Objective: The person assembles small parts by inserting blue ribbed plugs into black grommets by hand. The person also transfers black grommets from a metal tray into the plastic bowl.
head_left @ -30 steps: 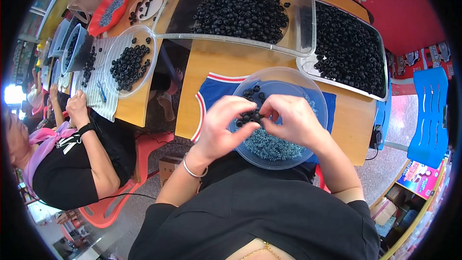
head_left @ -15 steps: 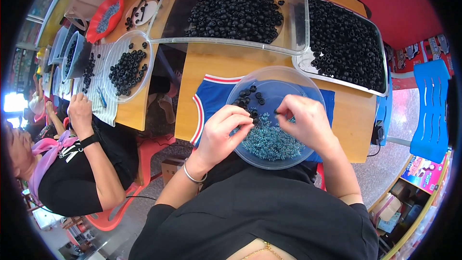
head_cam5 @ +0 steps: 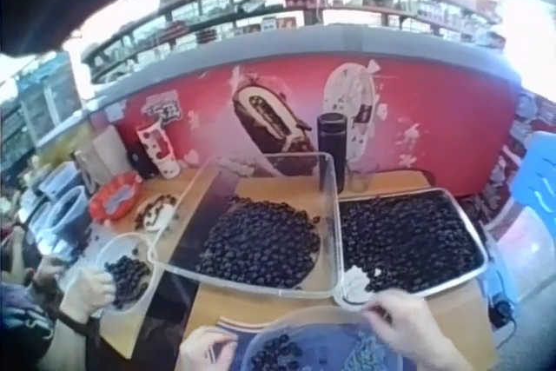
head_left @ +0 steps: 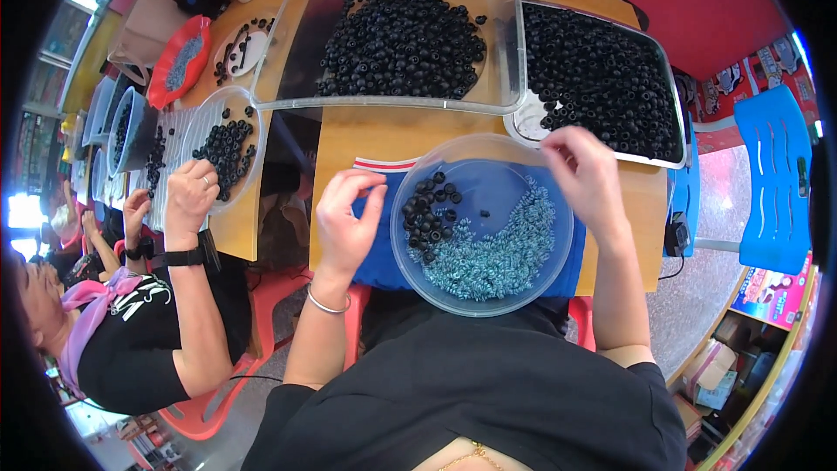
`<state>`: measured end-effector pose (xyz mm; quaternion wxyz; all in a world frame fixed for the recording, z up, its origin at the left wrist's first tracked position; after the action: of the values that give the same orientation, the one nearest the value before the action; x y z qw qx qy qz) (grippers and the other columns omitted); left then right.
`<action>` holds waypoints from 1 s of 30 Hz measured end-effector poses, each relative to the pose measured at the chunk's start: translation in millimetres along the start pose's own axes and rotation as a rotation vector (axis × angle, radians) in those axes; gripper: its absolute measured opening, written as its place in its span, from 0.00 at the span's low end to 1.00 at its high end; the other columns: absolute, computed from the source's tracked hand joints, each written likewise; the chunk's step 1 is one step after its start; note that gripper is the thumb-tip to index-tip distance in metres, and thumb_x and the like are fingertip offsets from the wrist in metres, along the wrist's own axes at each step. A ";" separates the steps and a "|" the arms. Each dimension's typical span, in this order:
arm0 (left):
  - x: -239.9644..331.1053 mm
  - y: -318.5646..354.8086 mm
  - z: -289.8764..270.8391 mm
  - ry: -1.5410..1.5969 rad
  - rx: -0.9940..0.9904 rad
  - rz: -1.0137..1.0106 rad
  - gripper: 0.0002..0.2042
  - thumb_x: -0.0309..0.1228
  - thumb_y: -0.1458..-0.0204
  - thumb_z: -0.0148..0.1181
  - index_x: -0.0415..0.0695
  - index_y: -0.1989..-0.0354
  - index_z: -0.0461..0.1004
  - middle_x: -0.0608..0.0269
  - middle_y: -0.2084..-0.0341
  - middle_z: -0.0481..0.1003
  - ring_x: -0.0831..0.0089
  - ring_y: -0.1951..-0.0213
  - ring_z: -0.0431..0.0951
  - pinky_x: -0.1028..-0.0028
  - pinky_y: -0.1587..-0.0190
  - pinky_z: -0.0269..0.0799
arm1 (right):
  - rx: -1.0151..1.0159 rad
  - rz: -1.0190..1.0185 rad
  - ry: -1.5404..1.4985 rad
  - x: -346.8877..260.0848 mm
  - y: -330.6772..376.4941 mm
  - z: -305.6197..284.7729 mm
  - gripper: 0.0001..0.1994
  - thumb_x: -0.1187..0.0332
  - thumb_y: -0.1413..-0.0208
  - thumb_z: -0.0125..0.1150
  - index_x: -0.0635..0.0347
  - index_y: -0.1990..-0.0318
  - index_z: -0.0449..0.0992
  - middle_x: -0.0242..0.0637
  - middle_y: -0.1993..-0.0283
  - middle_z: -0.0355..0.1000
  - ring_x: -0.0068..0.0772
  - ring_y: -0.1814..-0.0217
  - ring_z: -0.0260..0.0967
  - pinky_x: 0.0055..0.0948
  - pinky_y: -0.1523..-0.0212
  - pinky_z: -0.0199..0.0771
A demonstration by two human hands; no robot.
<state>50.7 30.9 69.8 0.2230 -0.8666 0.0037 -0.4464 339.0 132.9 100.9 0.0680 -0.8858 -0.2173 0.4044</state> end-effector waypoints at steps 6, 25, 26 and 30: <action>-44.8 13.5 14.5 0.087 0.003 -0.165 0.03 0.21 0.46 0.60 0.36 0.64 0.77 0.58 0.72 0.76 0.73 0.74 0.74 0.77 0.70 0.70 | -0.026 0.107 0.145 50.4 -25.7 -25.5 0.05 0.77 0.45 0.56 0.64 0.62 0.77 0.46 0.64 0.75 0.47 0.62 0.75 0.36 0.60 0.74; -45.4 17.3 19.7 -0.015 0.027 -0.081 0.02 0.19 0.49 0.62 0.36 0.67 0.77 0.60 0.75 0.74 0.75 0.80 0.71 0.77 0.76 0.66 | -0.342 -0.036 0.367 73.0 -45.9 1.5 0.08 0.69 0.43 0.56 0.55 0.59 0.79 0.37 0.57 0.71 0.43 0.49 0.70 0.39 0.48 0.72; -46.0 17.4 19.7 -0.009 0.025 -0.095 0.02 0.19 0.49 0.61 0.36 0.67 0.77 0.60 0.75 0.74 0.75 0.80 0.71 0.77 0.76 0.66 | -0.342 -0.037 0.368 72.8 -45.5 1.9 0.08 0.69 0.43 0.56 0.55 0.59 0.79 0.37 0.57 0.71 0.43 0.49 0.70 0.39 0.48 0.72; -44.5 16.7 19.5 -0.023 0.025 -0.085 0.02 0.19 0.49 0.61 0.36 0.67 0.77 0.59 0.75 0.74 0.74 0.80 0.71 0.77 0.76 0.66 | -0.381 -0.016 0.378 67.5 -47.2 -0.2 0.08 0.66 0.43 0.56 0.55 0.60 0.78 0.37 0.57 0.71 0.43 0.49 0.69 0.38 0.47 0.71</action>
<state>42.3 32.4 19.1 0.2148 -0.8682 -0.0416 -0.4454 362.6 205.0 68.7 -0.0577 -0.9406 -0.2800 0.1832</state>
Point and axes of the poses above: each hand's wrist, its own y-axis away from the middle knuckle, its own z-axis out of the palm, x = y × z, the point moved 3 cm from there along -y, towards the middle knuckle
